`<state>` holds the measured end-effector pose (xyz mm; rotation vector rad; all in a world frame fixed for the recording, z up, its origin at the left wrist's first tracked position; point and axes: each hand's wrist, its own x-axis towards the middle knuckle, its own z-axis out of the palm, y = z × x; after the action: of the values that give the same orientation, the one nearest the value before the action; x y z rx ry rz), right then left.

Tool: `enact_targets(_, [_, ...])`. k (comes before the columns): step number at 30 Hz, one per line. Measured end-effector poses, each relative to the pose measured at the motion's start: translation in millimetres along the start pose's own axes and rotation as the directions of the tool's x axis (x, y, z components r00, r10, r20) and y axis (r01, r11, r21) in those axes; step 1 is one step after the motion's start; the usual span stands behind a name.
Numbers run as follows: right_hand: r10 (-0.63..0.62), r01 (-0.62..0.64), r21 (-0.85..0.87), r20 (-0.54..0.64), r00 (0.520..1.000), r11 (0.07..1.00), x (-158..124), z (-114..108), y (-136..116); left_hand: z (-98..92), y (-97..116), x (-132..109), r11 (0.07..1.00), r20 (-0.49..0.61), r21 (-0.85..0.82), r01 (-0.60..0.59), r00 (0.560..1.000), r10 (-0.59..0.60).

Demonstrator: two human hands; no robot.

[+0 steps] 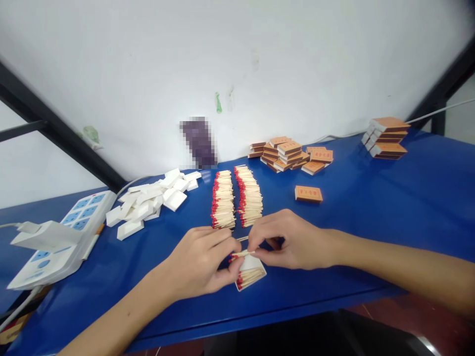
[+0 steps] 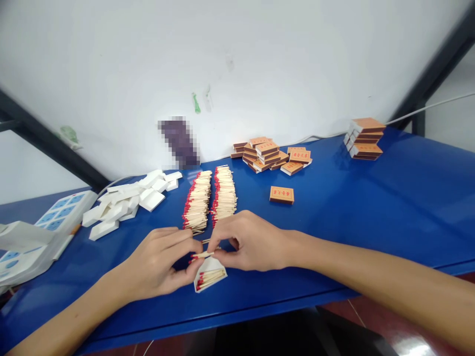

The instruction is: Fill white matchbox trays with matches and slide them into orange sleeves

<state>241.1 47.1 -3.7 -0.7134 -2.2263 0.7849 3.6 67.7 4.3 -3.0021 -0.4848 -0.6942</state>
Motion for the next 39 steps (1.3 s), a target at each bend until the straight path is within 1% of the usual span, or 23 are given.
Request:
enact_targets(3, [-0.013, 0.012, 0.032, 0.041, 0.999, 0.999, -3.3, 1.9, -4.2, -0.5, 4.3, -0.7, 0.997, 0.001, -0.061, -0.048, 0.999, 0.048])
enact_targets(8, [-0.008, 0.002, 0.061, 0.108, 0.994, 0.998, -3.7, 6.0, -1.7, 0.8, 4.1, -2.4, 0.992, 0.076, -0.112, -0.062, 0.995, 0.071])
enact_targets(10, [-0.012, 0.006, 0.06, 0.115, 0.993, 0.998, -3.4, 6.6, -0.3, -0.6, 3.1, -2.3, 0.986, 0.093, -0.15, -0.067, 0.992, 0.082])
enact_targets(12, [-0.023, 0.017, 0.059, 0.108, 0.994, 0.998, -3.3, 6.7, 0.1, -2.6, 1.3, -1.9, 0.983, 0.078, -0.172, -0.068, 0.994, 0.082])
enact_targets(14, [-0.031, 0.025, 0.059, 0.103, 0.994, 0.998, -3.3, 6.3, -0.2, -3.8, -1.9, -1.6, 0.988, 0.036, -0.14, -0.064, 0.997, 0.07])
enact_targets(17, [-0.015, 0.008, 0.056, 0.125, 0.992, 0.998, -3.2, 5.4, -1.3, -2.5, -8.9, -1.8, 0.999, -0.018, -0.027, -0.047, 0.999, 0.046])
enact_targets(20, [0.004, -0.011, 0.045, 0.15, 0.989, 0.999, -3.0, 4.7, -2.1, 1.4, -15.1, -2.9, 0.998, -0.03, 0.055, -0.026, 0.999, 0.027])
enact_targets(23, [0.006, -0.01, 0.029, 0.149, 0.989, 1.0, -3.2, 5.4, -1.9, 5.0, -17.7, -3.8, 0.995, 0.012, 0.099, -0.009, 1.0, 0.008])
enact_targets(27, [-0.023, 0.021, 0.023, 0.124, 0.992, 1.0, -3.6, 7.5, -0.3, 6.9, -17.8, -4.3, 0.995, 0.09, 0.095, -0.008, 0.996, -0.001])
enact_targets(33, [-0.032, 0.036, -0.048, 0.073, 0.997, 0.998, -6.2, 6.7, 0.0, 7.6, -19.0, -6.0, 0.997, 0.116, 0.069, 0.023, 0.993, -0.03])
enact_targets(35, [-0.031, 0.04, -0.1, 0.087, 0.996, 0.994, -8.1, 5.3, -0.4, 7.1, -19.5, -6.8, 0.998, 0.139, 0.036, 0.05, 0.989, -0.054])
enact_targets(39, [0.004, 0.035, -0.201, 0.187, 0.982, 0.979, -10.8, 3.4, -0.1, 5.6, -19.6, -6.8, 0.994, 0.19, -0.01, 0.105, 0.977, -0.101])
